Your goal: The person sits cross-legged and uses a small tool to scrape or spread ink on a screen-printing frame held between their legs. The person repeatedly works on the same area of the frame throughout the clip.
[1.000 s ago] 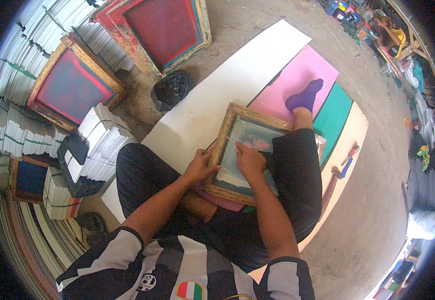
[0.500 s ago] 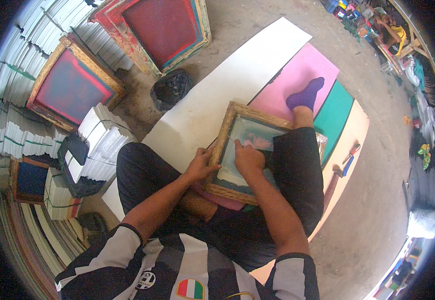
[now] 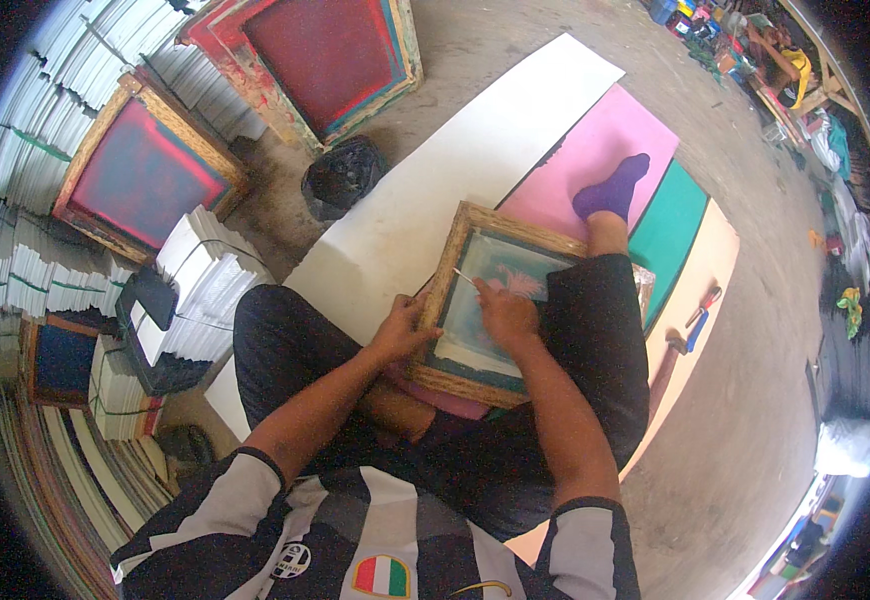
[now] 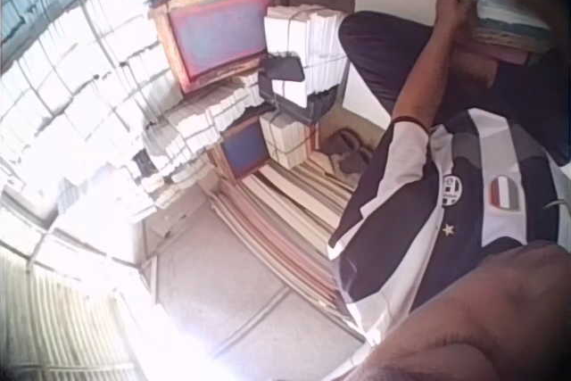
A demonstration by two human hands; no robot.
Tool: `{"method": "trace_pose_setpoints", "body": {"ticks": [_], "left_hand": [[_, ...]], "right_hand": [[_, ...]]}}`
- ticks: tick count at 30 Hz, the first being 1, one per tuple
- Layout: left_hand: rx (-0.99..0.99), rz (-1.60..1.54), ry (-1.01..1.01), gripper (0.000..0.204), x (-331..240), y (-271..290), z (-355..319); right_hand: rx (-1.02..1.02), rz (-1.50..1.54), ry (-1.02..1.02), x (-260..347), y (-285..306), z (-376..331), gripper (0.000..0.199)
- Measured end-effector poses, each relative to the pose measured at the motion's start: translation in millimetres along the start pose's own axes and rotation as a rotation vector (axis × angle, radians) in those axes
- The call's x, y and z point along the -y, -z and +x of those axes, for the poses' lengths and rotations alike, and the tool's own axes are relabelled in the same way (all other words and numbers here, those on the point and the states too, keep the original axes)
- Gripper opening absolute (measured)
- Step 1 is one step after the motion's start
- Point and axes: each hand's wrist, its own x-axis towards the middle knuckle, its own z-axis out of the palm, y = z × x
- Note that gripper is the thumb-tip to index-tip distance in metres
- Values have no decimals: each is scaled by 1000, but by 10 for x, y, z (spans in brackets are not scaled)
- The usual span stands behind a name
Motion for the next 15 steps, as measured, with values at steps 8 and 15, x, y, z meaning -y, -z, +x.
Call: {"method": "trace_pose_setpoints", "body": {"ticks": [8, 15], "left_hand": [[11, 97, 13, 93, 38, -41, 32], [9, 63, 11, 93, 93, -38, 40]], "right_hand": [[-36, 749, 27, -393, -494, 187, 33], [55, 540, 16, -359, -270, 216, 34]]}}
